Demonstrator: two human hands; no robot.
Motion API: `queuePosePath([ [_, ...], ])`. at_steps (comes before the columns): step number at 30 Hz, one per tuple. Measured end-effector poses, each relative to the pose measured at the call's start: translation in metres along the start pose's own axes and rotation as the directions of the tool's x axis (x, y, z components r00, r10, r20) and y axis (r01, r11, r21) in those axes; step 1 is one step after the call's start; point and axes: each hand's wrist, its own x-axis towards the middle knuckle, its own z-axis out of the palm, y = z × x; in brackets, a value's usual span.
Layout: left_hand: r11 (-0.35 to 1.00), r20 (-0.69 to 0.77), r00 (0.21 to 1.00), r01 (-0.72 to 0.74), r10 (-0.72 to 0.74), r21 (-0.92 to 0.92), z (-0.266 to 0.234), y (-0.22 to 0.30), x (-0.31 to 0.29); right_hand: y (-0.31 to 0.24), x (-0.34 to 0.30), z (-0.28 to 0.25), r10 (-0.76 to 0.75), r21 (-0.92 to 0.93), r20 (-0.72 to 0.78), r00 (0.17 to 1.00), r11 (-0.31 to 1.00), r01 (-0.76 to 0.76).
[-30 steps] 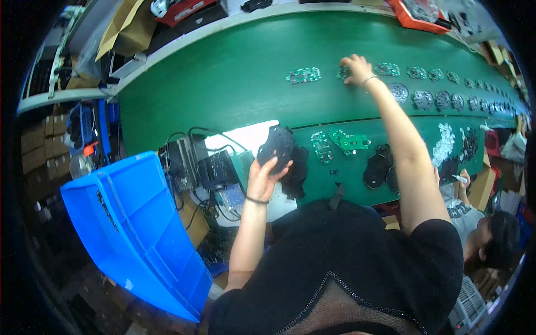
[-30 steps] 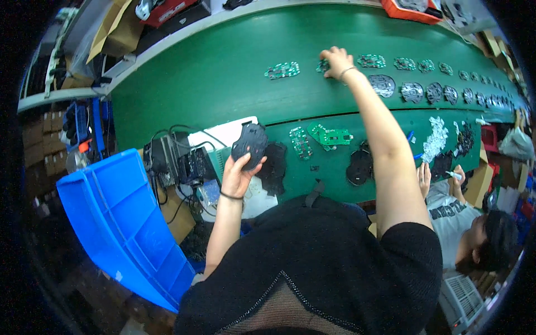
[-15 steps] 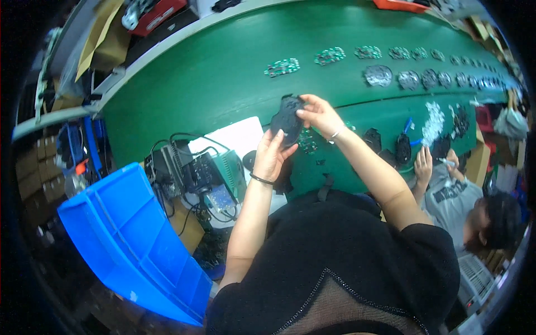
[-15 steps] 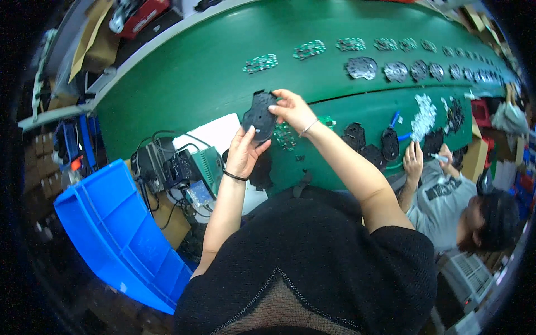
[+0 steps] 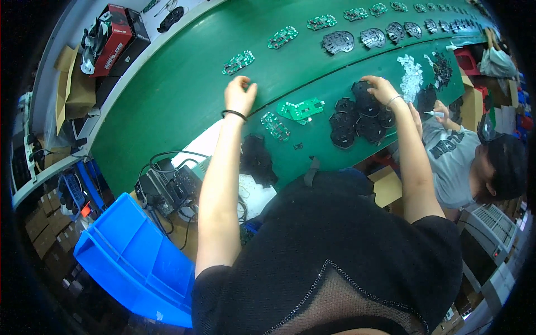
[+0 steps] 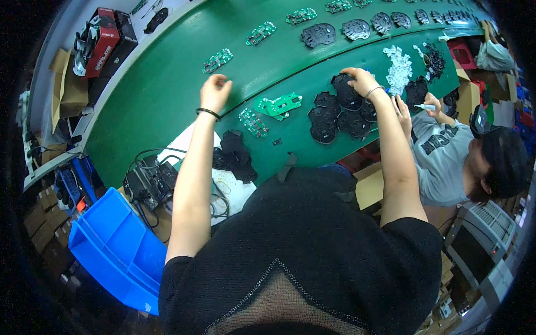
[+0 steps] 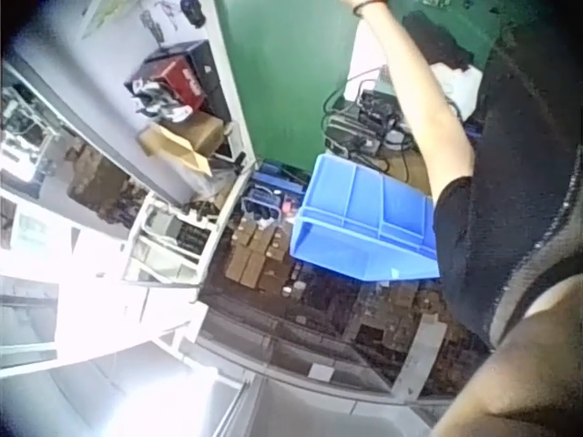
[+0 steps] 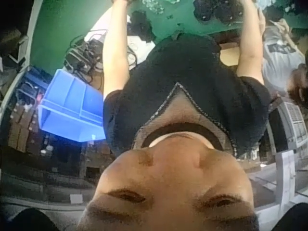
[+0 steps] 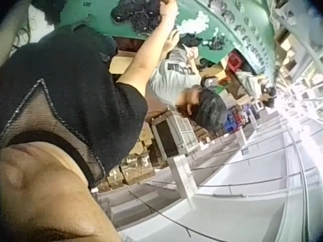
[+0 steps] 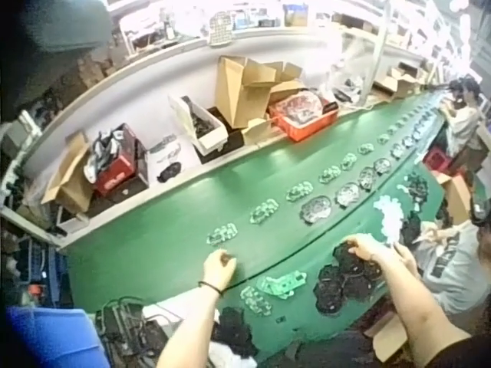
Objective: The person assembles computer mouse housings by hand, inserting PCBs and plastic components into them at a production line station.
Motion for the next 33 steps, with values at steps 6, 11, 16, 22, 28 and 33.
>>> queuePosePath([
  [6, 0.932, 0.218, 0.926, -0.339, 0.308, 0.126, 0.037, 0.049, -0.07, -0.071, -0.021, 0.036, -0.483, -0.074, -0.168, 0.859, 0.876, 0.477],
  [11, 0.964, 0.096, 0.96, -0.258, 0.262, -0.058, 0.058, 0.067, -0.069, -0.108, -0.012, 0.076, -0.627, -0.205, -0.009, 0.779, 0.763, 0.613],
  [16, 0.954, 0.167, 0.948, -0.288, 0.272, 0.079, 0.026, 0.095, -0.063, -0.147, -0.009, 0.041, -0.771, -0.15, -0.039, 0.635, 0.633, 0.759],
  [22, 0.928, -0.159, 0.987, -0.07, 0.012, -0.366, -0.003, 0.028, -0.039, -0.235, 0.016, 0.049, -0.654, 0.388, -0.31, 0.691, 0.576, 0.719],
  [28, 0.382, -0.068, 0.744, 0.261, -0.665, -0.886, -0.082, -0.031, -0.001, -0.258, 0.091, 0.101, -0.699, -0.327, -0.208, 0.684, 0.709, 0.625],
  [33, 0.294, -0.006, 0.664, 0.324, -0.748, -0.899, -0.088, -0.089, 0.022, -0.254, 0.129, 0.112, -0.593, -0.381, -0.086, 0.8, 0.762, 0.524],
])
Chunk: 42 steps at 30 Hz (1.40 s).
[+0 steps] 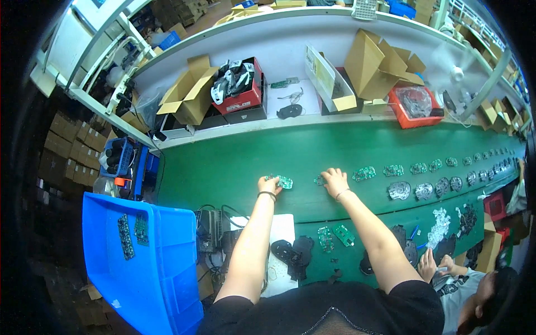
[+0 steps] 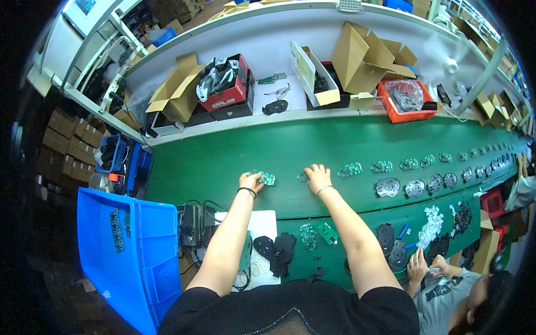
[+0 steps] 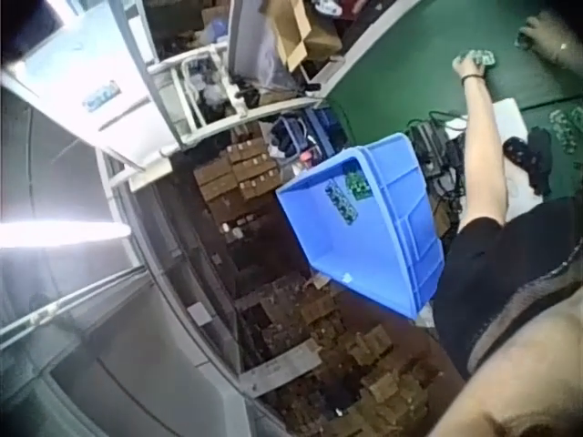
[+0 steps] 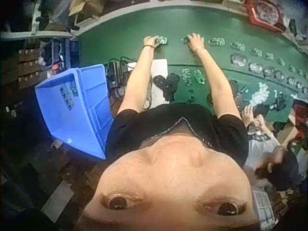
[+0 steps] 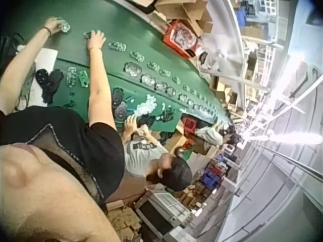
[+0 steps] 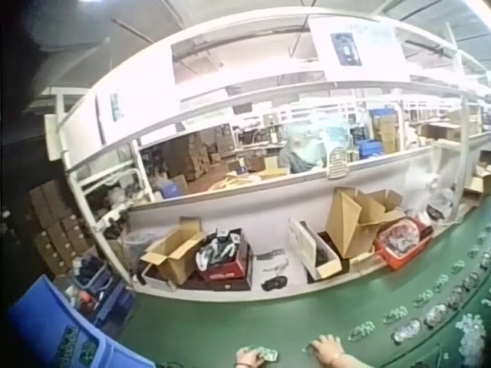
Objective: The person assembles computer mouse housings by hand, inserting PCBs and plastic components into them at a production line station.
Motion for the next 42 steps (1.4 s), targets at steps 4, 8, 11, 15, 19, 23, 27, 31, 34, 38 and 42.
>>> queuePosePath([
  [4, 0.991, -0.067, 0.989, -0.129, 0.13, 0.017, -0.003, -0.014, 0.04, 0.01, 0.0, -0.009, 0.085, 0.052, -0.058, 0.995, 0.995, -0.082],
  [8, 0.538, -0.138, 0.865, -0.167, 0.482, 0.826, 0.021, 0.016, 0.016, 0.05, -0.068, -0.047, 0.107, 0.373, -0.255, 0.961, 0.928, -0.005],
  [11, 0.472, -0.183, 0.752, -0.188, 0.633, 0.861, 0.026, 0.02, -0.002, 0.058, -0.123, -0.042, 0.198, 0.431, 0.078, 0.977, 0.877, -0.213],
  [15, 0.554, 0.293, 0.739, -0.658, 0.607, 0.511, 0.04, -0.026, -0.056, 0.025, -0.179, -0.022, 0.314, 0.431, 0.151, 0.937, 0.833, -0.348],
  [19, 0.351, 0.767, 0.541, -0.832, 0.345, 0.429, 0.056, -0.084, -0.148, 0.015, -0.197, 0.004, 0.329, 0.436, -0.019, 0.944, 0.853, -0.288],
  [23, -0.149, 0.895, 0.25, -0.935, 0.37, 0.323, 0.065, -0.095, -0.195, 0.01, -0.19, -0.016, 0.317, 0.529, 0.121, 0.941, 0.781, -0.331],
  [27, 0.02, 0.774, 0.607, -0.789, 0.181, 0.614, 0.076, -0.056, -0.173, 0.0, -0.158, -0.048, 0.354, 0.914, 0.058, 0.933, 0.358, -0.192],
  [31, 0.936, 0.321, 0.903, -0.335, 0.284, 0.113, 0.048, 0.007, -0.086, 0.018, -0.113, -0.02, 0.329, 0.635, -0.272, 0.904, 0.768, -0.088],
  [34, 0.947, 0.068, 0.997, -0.008, 0.031, -0.321, -0.025, 0.045, 0.011, -0.023, -0.095, -0.004, 0.054, 0.433, 0.029, 0.998, 0.899, -0.061],
  [38, 0.992, -0.474, 0.88, -0.065, 0.006, -0.108, -0.066, 0.057, 0.062, -0.066, -0.118, -0.01, 0.183, 0.102, 0.135, 0.974, 0.975, -0.198],
  [42, 0.994, -0.604, 0.795, -0.01, -0.058, -0.108, -0.045, 0.045, 0.071, -0.059, -0.138, 0.004, 0.276, 0.136, 0.17, 0.946, 0.944, -0.3],
])
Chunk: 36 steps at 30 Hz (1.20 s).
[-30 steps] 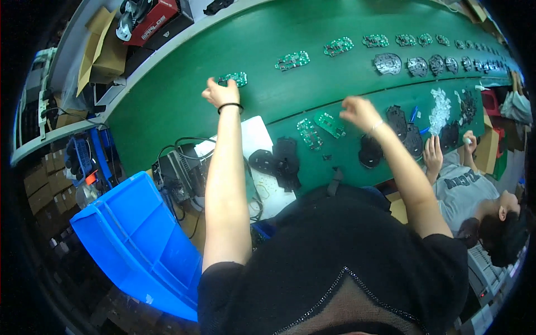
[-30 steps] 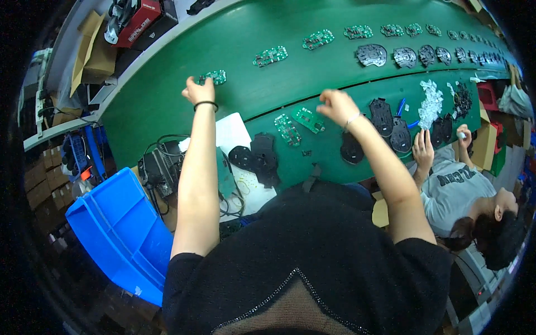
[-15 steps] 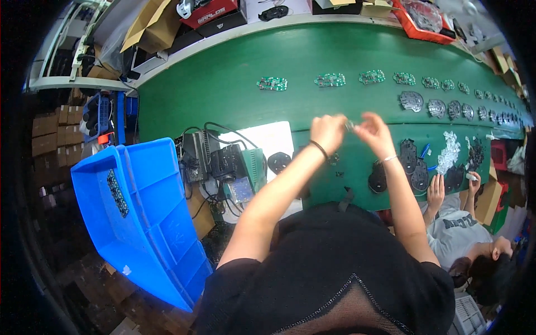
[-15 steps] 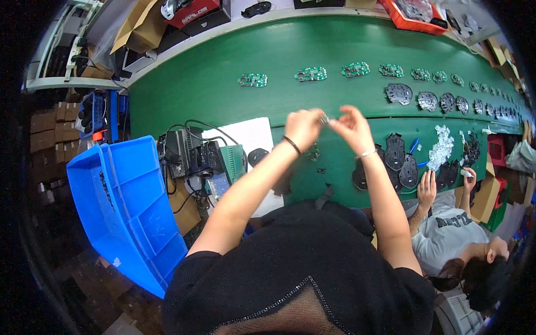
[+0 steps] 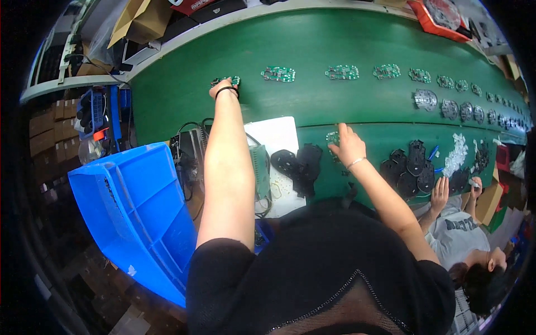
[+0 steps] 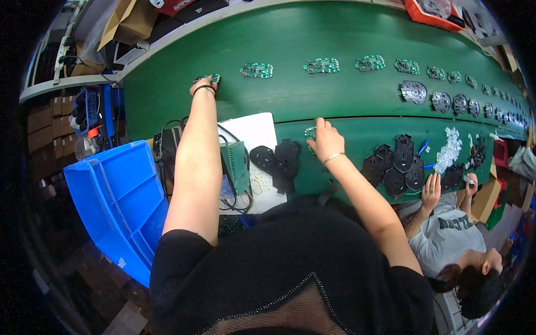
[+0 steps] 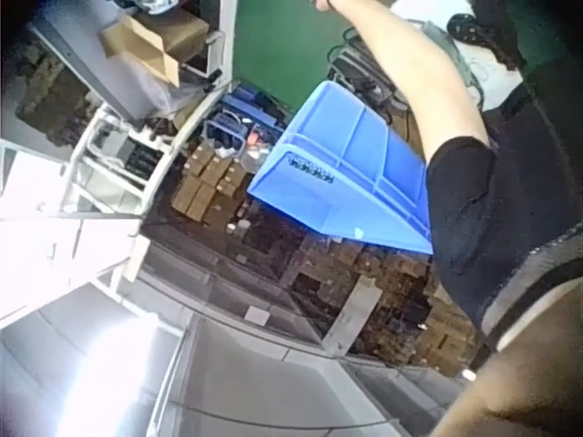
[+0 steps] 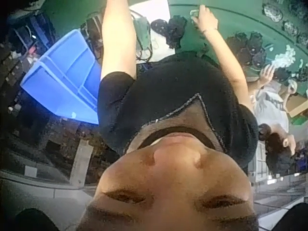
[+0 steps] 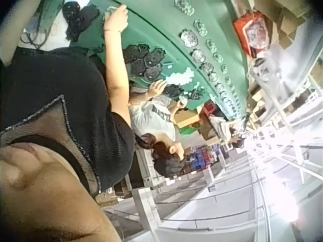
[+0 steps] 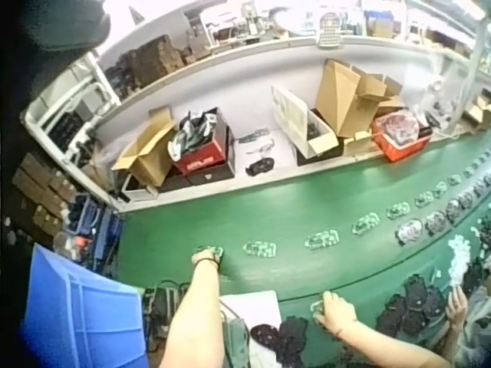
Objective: The person assembles computer mouse housings by hand, inserting PCBs and plastic components into them at a production line station.
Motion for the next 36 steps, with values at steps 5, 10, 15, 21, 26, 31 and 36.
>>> queuePosePath([
  [5, 0.899, 0.031, 0.995, -0.097, 0.093, 0.426, -0.086, 0.036, 0.136, -0.023, 0.003, 0.016, -0.149, 0.415, -0.078, 0.986, 0.894, 0.168],
  [10, 0.543, 0.666, 0.639, -0.74, 0.385, 0.396, -0.034, 0.002, -0.068, 0.03, 0.022, -0.017, 0.07, 0.874, 0.093, 0.993, 0.472, -0.116],
  [15, 0.307, 0.967, -0.185, -0.923, 0.174, -0.232, -0.054, -0.063, -0.219, -0.014, 0.035, -0.049, 0.06, 0.965, -0.116, 0.991, 0.245, 0.098],
  [21, 0.116, 0.913, 0.144, -0.988, 0.382, 0.107, -0.03, 0.044, -0.128, -0.033, 0.058, -0.045, -0.041, 0.758, -0.348, 0.937, 0.575, 0.307],
  [26, -0.361, 0.76, 0.56, -0.669, 0.33, 0.65, -0.062, 0.112, 0.016, -0.055, 0.086, 0.01, -0.449, 0.367, -0.208, 0.869, 0.788, 0.494],
  [31, -0.561, 0.718, 0.671, -0.528, 0.185, 0.638, -0.078, 0.098, 0.064, -0.096, 0.14, 0.002, -0.42, 0.099, -0.316, 0.851, 0.877, 0.47],
  [36, -0.608, 0.762, 0.645, -0.58, 0.064, 0.542, -0.075, 0.089, 0.068, -0.085, 0.185, 0.004, -0.433, -0.082, -0.212, 0.876, 0.901, 0.426],
])
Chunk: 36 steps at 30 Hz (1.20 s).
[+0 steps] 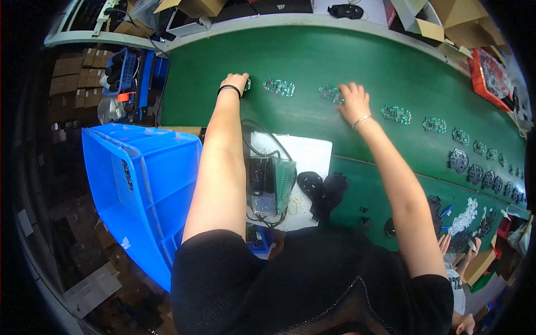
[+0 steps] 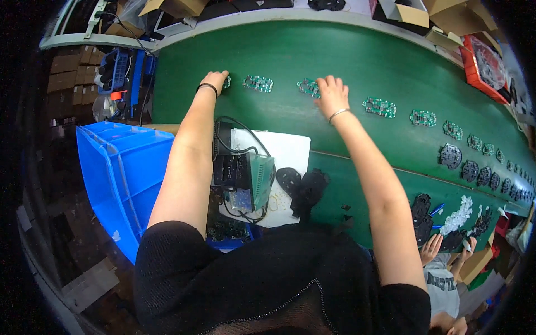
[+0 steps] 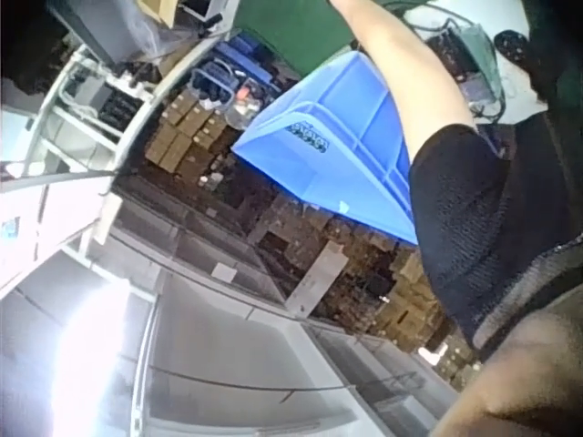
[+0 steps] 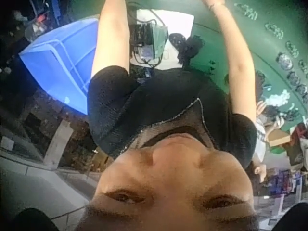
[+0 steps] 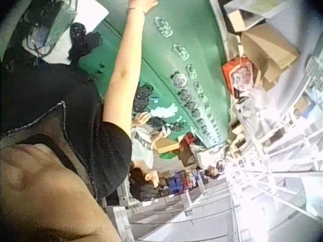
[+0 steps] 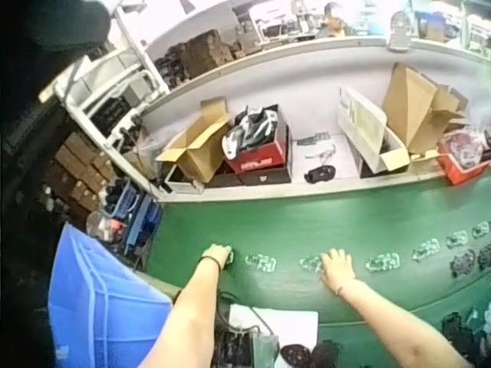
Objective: The person assembles computer mouse housings by hand, inserting PCBs and plastic components into them at a production line station.
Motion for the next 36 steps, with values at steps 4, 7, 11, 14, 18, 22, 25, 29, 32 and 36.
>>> queuePosePath([
  [4, 0.997, -0.097, 0.995, 0.035, -0.027, 0.074, 0.013, 0.0, -0.001, 0.017, 0.009, -0.006, -0.028, -0.031, 0.123, 0.992, 0.999, 0.032],
  [7, 0.972, -0.15, 0.978, 0.172, -0.148, 0.161, 0.009, 0.007, -0.005, 0.021, -0.002, -0.019, -0.047, 0.051, 0.042, 0.998, 0.998, 0.045],
  [11, 0.999, -0.31, 0.95, 0.04, -0.031, 0.024, -0.06, 0.045, -0.024, 0.025, -0.064, -0.048, -0.059, 0.303, 0.071, 0.996, 0.952, 0.035],
  [14, 0.869, -0.643, 0.762, -0.363, 0.07, -0.337, -0.089, 0.081, -0.078, -0.001, -0.146, -0.069, -0.203, 0.511, 0.428, 0.881, 0.858, -0.05],
  [18, 0.231, -0.658, 0.707, -0.707, 0.259, -0.668, -0.035, 0.187, -0.171, -0.01, -0.258, -0.083, -0.294, 0.522, 0.714, 0.635, 0.829, -0.202],
  [22, 0.54, -0.634, 0.748, -0.622, 0.196, -0.567, 0.065, 0.214, -0.241, 0.0, -0.332, -0.079, -0.092, 0.498, 0.699, 0.709, 0.775, -0.39],
  [25, 0.586, -0.105, 0.986, -0.162, 0.13, -0.794, 0.111, 0.208, -0.275, 0.01, -0.35, -0.073, 0.246, 0.438, 0.491, 0.836, 0.76, -0.481],
  [29, -0.096, 0.442, 0.884, 0.459, 0.152, -0.883, 0.148, 0.214, -0.301, 0.017, -0.329, -0.045, 0.296, 0.363, 0.093, 0.951, 0.879, -0.309],
  [32, -0.32, 0.406, 0.914, 0.385, 0.002, -0.865, 0.162, 0.213, -0.297, 0.015, -0.311, -0.031, 0.276, 0.309, 0.092, 0.957, 0.906, -0.29],
  [36, -0.346, 0.481, 0.877, 0.46, 0.029, -0.818, 0.153, 0.217, -0.298, 0.002, -0.304, -0.031, 0.262, 0.257, 0.121, 0.957, 0.924, -0.285],
])
